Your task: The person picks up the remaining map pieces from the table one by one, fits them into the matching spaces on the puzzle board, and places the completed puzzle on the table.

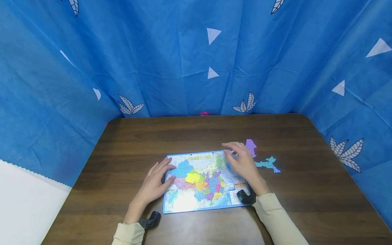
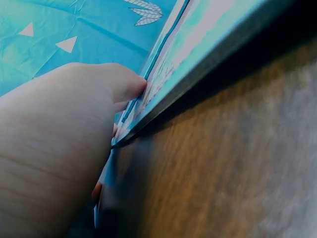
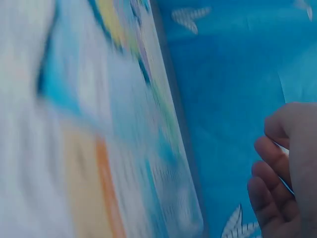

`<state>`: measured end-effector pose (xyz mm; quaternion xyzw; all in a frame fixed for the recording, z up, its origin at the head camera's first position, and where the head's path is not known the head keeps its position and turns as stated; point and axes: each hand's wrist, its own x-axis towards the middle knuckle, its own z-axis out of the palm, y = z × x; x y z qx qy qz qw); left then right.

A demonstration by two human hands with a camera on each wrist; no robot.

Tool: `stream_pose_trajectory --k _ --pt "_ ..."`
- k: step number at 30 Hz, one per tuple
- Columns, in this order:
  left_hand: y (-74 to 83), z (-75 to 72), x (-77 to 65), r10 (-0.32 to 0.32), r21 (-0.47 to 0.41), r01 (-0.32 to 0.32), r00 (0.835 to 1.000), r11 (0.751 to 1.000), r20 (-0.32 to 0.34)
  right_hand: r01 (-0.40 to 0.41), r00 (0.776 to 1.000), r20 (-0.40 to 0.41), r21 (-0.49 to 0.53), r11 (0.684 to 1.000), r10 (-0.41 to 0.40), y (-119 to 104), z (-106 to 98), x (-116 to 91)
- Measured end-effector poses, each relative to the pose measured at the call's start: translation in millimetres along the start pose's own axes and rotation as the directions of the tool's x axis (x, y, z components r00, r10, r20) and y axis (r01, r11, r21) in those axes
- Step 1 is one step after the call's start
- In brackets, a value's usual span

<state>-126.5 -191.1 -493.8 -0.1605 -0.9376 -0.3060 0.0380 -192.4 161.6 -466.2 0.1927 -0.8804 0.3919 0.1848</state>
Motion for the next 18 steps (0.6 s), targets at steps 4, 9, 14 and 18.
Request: stream_pose_trajectory --k 4,9,14,18 --pt "0.2 -0.7 0.9 0.01 0.008 -0.01 1.0 1.0 0.002 -0.039 0.995 -0.092 -0.03 0.999 0.036 18 -11 3" --pt "-0.9 -0.3 2.1 0.021 0.006 -0.021 1.0 1.0 -0.01 -0.106 0.978 -0.189 -0.067 0.992 0.092 36 -20 4" --pt "-1.6 -0.7 -1.9 -0.013 0.022 0.013 1.0 1.0 0.011 -0.224 0.951 -0.238 -0.082 0.971 0.199 50 -24 -1" --pt "-0.8 -2.0 -2.0 -0.021 0.021 0.02 1.0 1.0 0.018 -0.308 0.931 -0.238 -0.104 0.946 0.277 58 -25 -4"
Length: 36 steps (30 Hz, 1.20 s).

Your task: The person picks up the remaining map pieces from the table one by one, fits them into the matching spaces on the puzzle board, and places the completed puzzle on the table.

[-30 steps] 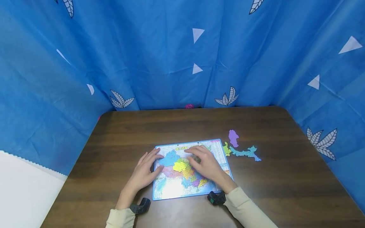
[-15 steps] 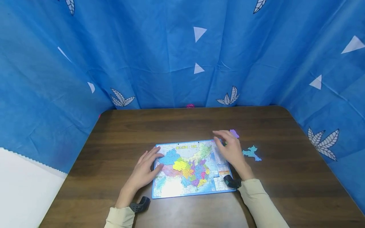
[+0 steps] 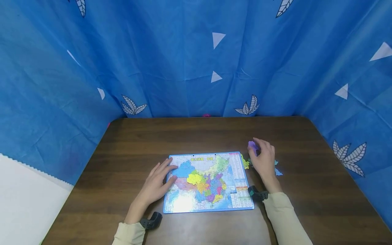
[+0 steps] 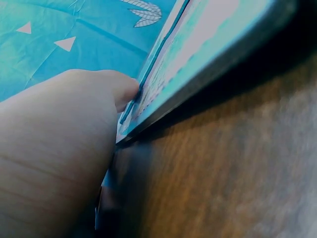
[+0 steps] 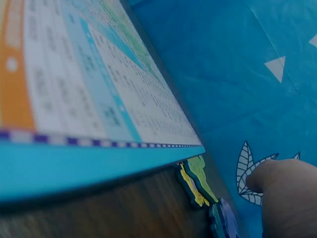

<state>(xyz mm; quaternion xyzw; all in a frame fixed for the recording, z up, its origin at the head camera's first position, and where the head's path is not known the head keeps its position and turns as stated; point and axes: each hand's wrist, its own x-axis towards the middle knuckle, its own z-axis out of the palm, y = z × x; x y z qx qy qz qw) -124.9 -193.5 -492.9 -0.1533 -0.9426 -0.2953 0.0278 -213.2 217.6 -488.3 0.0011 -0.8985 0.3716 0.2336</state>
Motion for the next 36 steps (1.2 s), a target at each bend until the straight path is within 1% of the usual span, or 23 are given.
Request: stream_pose_trajectory --k 3,6,10,16,28,36 --pt "0.9 -0.7 0.8 -0.012 0.002 0.012 1.0 1.0 0.009 -0.043 0.999 0.033 -0.03 0.999 0.044 3.6 -0.2 -0.8" --pt "1.1 -0.9 0.2 -0.032 0.002 0.032 0.999 0.999 0.02 -0.076 0.993 0.081 -0.089 0.993 0.083 3.8 -0.2 -2.5" --pt "0.1 -0.1 0.4 -0.038 0.006 0.038 0.999 0.999 0.017 -0.09 0.988 0.114 -0.142 0.986 0.107 3.0 -0.8 -2.1" --pt "-0.2 1.4 0.0 -0.026 0.014 0.026 1.0 1.0 0.013 -0.113 0.983 0.125 -0.141 0.984 0.131 1.3 -2.9 -4.5" --pt "-0.1 0.8 -0.7 -0.028 0.004 0.028 1.0 1.0 0.01 -0.092 0.991 0.091 -0.08 0.993 0.099 2.0 -1.7 -7.1" --pt "-0.6 2.3 -1.9 -0.03 -0.001 0.03 1.0 1.0 0.01 -0.029 0.996 0.077 -0.069 0.997 0.034 -4.1 -2.4 -5.1"
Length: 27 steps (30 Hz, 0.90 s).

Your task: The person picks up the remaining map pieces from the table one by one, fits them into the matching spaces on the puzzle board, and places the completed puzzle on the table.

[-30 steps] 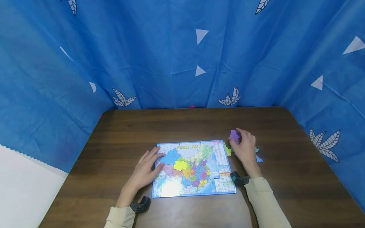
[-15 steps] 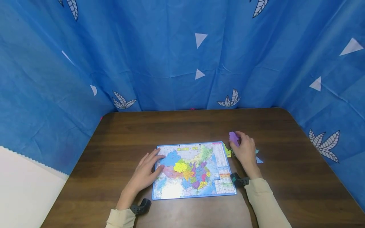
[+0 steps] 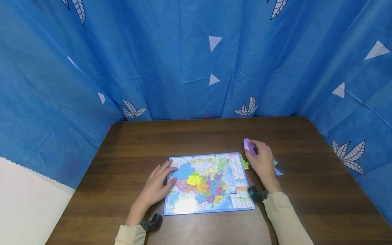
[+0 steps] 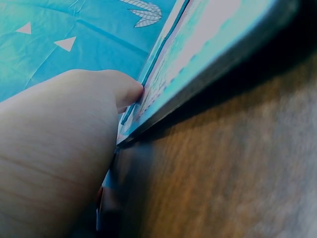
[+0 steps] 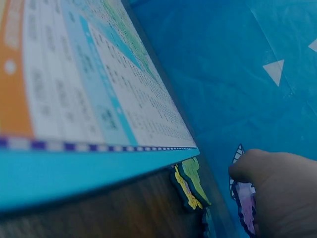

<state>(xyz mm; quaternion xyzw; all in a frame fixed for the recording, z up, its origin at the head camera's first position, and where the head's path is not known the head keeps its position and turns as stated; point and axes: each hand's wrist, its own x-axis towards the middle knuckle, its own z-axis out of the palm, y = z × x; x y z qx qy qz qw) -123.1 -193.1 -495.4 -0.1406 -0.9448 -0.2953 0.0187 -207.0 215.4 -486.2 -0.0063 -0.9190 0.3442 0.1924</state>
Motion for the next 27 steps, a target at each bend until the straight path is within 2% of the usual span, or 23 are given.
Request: stream_pose_trajectory --k 11,22,27 --pt "1.4 0.6 -0.7 0.013 -0.002 -0.013 1.0 1.0 -0.011 0.097 0.995 0.023 0.066 0.993 -0.098 -15 -3 0" --pt "1.4 2.4 -0.1 0.017 0.005 -0.017 1.0 1.0 -0.024 0.118 0.991 0.053 0.091 0.989 -0.123 -30 -3 -3" --pt "1.4 1.8 -0.3 0.002 0.005 -0.002 1.0 1.0 -0.008 0.149 0.986 0.057 0.113 0.982 -0.156 -36 -4 -4"
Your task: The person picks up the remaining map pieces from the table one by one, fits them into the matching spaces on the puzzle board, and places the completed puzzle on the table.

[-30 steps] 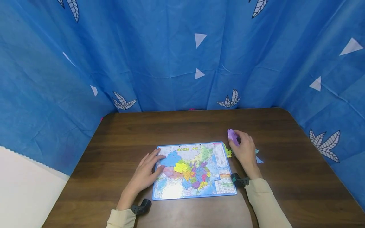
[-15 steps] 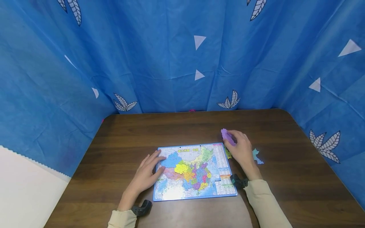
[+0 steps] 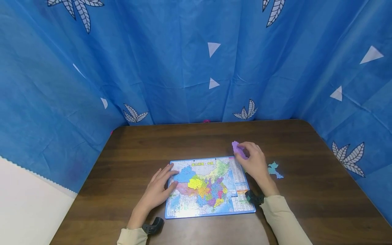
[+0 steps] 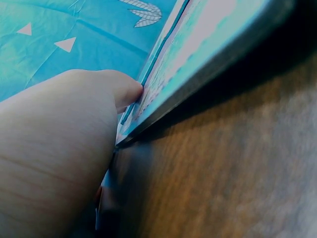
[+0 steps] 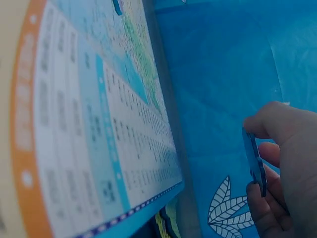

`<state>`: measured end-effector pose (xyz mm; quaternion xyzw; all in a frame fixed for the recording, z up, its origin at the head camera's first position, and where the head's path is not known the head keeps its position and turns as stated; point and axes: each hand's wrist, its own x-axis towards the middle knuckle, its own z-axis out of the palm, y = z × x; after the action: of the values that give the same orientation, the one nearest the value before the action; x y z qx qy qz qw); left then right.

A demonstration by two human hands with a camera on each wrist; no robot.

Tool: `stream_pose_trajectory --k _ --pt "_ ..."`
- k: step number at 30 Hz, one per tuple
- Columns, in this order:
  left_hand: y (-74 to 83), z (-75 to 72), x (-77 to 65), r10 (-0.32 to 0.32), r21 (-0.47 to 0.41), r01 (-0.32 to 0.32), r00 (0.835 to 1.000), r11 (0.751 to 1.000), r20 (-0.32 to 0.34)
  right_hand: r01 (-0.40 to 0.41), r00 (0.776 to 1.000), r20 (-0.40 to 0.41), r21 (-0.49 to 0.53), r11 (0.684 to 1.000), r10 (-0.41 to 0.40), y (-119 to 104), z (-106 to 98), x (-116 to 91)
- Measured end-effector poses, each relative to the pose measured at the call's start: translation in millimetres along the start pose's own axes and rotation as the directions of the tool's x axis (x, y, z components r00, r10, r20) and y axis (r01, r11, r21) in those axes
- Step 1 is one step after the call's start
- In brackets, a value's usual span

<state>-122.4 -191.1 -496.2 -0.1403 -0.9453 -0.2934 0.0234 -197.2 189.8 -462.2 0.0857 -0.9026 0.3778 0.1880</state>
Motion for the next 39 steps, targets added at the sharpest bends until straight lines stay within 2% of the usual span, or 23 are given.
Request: stream_pose_trajectory --k 14,20,27,34,39 --pt "1.0 -1.7 -0.9 -0.035 -0.004 0.035 0.999 0.999 0.019 0.083 0.995 0.049 0.036 0.996 -0.084 -22 10 0" --pt "0.4 -1.4 -1.4 -0.022 -0.005 0.022 1.0 1.0 0.012 0.134 0.988 0.065 0.064 0.989 -0.138 -32 17 -4" --pt "0.2 -1.2 -0.7 0.023 -0.002 -0.023 1.0 1.0 -0.006 0.208 0.975 0.057 0.124 0.97 -0.216 -44 25 -8" --pt "1.1 -1.7 -0.5 0.019 -0.007 -0.019 1.0 1.0 0.0 0.197 0.973 0.098 0.133 0.971 -0.21 -55 26 -11" --pt "0.4 -1.7 -0.3 0.028 -0.013 -0.028 1.0 1.0 -0.002 0.227 0.964 0.113 0.133 0.965 -0.242 -61 31 -14"
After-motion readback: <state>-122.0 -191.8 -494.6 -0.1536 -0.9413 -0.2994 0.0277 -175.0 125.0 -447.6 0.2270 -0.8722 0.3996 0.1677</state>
